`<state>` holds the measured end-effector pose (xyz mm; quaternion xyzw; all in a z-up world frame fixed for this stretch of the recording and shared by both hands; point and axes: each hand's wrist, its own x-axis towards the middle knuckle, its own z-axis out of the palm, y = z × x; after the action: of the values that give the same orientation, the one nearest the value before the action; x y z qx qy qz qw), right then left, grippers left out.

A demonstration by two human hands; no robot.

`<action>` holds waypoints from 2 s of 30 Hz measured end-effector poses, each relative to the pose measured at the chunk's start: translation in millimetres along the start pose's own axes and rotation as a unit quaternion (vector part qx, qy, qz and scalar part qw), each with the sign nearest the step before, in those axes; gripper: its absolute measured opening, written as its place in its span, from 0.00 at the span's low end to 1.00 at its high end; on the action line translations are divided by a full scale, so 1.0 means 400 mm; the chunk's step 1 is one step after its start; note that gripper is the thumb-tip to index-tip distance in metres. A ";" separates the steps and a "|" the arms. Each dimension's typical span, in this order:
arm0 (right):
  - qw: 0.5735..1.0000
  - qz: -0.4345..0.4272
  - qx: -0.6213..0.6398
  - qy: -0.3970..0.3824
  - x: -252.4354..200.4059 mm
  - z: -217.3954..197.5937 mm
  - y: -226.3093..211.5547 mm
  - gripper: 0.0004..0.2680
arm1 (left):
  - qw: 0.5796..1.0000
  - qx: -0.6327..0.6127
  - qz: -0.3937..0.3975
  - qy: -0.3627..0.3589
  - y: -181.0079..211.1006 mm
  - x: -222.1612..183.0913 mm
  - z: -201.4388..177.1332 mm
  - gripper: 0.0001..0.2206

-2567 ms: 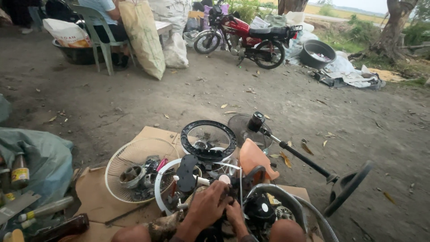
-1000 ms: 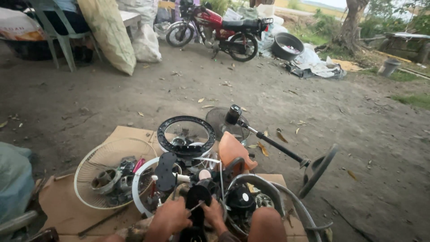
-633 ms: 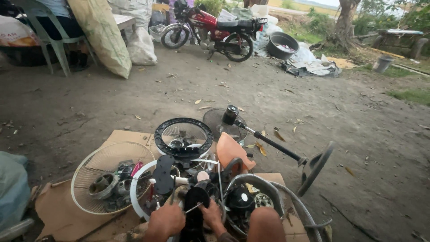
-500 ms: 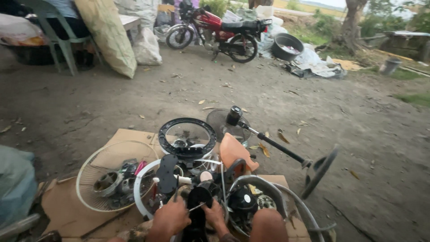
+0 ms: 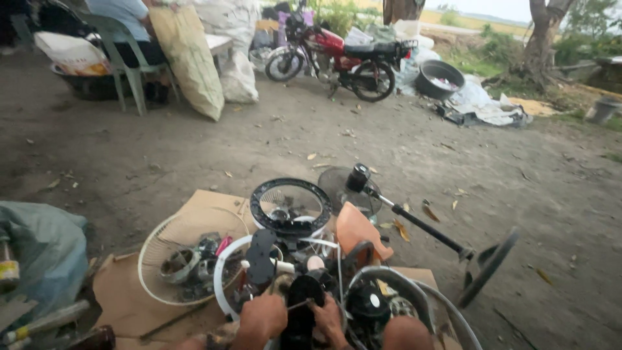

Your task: Disassembling and reassembling the motor housing and components of an electric fan

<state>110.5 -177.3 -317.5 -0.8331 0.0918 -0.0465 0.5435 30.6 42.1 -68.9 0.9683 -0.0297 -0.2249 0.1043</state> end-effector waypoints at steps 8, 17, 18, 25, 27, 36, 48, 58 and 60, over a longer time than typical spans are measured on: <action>0.974 -0.147 -0.080 0.154 0.245 -0.131 -0.136 0.17 | 0.977 -0.095 0.083 0.172 -0.002 -0.039 -0.070 0.19; 0.944 -0.184 -0.140 0.234 0.073 -0.386 -0.580 0.15 | 0.926 -0.164 0.156 0.303 0.099 -0.098 -0.121 0.14; 0.944 -0.184 -0.137 0.236 0.067 -0.384 -0.541 0.15 | 0.926 -0.161 0.156 0.304 0.102 -0.099 -0.119 0.14; 0.967 -0.127 -0.041 0.216 0.018 -0.383 -0.482 0.16 | 0.934 -0.171 0.166 0.265 0.086 -0.072 -0.075 0.26; 0.976 -0.102 -0.023 0.192 -0.012 -0.396 -0.515 0.15 | 0.917 -0.171 0.180 0.313 0.090 -0.080 -0.078 0.16; 0.955 -0.137 -0.131 0.229 0.049 -0.381 -0.459 0.16 | 0.911 -0.171 0.173 0.332 0.102 -0.088 -0.098 0.11; 0.928 -0.227 -0.168 0.244 0.018 -0.369 -0.485 0.10 | 0.932 -0.140 0.115 0.315 0.070 -0.099 -0.115 0.16; 0.969 -0.141 -0.127 0.160 -0.010 -0.371 -0.518 0.12 | 0.952 -0.152 0.138 0.228 0.055 -0.049 -0.098 0.15; 0.974 -0.124 -0.117 0.152 -0.018 -0.369 -0.529 0.14 | 0.955 -0.127 0.124 0.236 0.058 -0.070 -0.111 0.17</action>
<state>99.0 -225.3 -64.1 -0.8789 0.0736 -0.2287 0.4120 24.7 30.6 -12.7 0.9614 -0.0955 0.0230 0.2572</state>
